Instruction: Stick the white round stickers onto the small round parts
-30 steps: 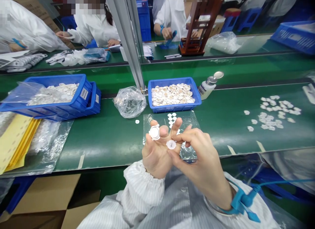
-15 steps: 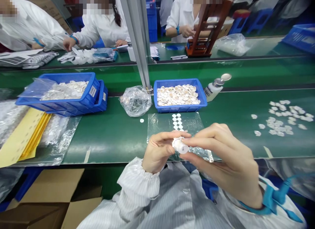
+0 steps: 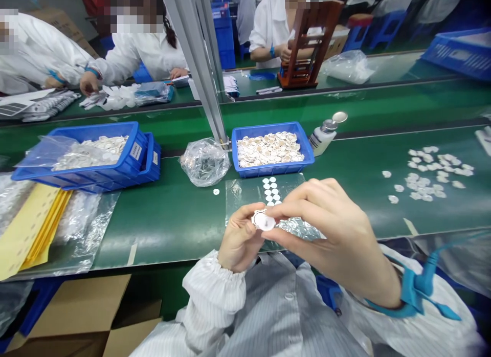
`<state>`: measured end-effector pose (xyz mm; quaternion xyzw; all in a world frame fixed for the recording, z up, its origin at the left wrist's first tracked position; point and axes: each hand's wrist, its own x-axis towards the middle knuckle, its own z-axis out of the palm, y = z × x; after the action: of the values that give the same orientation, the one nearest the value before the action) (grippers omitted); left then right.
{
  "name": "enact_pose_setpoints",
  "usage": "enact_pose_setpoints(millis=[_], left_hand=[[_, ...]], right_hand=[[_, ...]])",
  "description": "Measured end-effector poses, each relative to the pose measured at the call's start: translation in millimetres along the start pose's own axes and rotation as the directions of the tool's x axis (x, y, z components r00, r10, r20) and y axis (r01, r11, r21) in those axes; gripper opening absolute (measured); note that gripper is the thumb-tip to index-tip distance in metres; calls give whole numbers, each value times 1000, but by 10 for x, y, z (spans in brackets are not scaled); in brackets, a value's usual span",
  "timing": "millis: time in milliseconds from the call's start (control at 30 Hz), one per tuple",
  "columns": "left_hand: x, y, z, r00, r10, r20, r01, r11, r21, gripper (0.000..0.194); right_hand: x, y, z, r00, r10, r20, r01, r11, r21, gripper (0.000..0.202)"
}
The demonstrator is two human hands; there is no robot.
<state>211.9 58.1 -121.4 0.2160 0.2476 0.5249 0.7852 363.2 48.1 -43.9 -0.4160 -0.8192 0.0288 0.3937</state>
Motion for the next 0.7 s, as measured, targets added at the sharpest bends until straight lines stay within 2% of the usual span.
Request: enact_pose_setpoints(millis=[200, 367, 700], left_hand=[[14, -47, -72, 999, 26, -48, -24, 999, 38, 31], [3, -22, -27, 999, 8, -45, -8, 1000, 18, 28], [31, 30, 48, 999, 23, 49, -26, 998, 64, 29]], right_hand=[[50, -13, -24, 999, -11, 43, 14, 997, -70, 10], [57, -29, -26, 1000, -11, 7, 12, 994, -107, 11], [-16, 73, -21, 999, -29, 13, 30, 998, -47, 9]])
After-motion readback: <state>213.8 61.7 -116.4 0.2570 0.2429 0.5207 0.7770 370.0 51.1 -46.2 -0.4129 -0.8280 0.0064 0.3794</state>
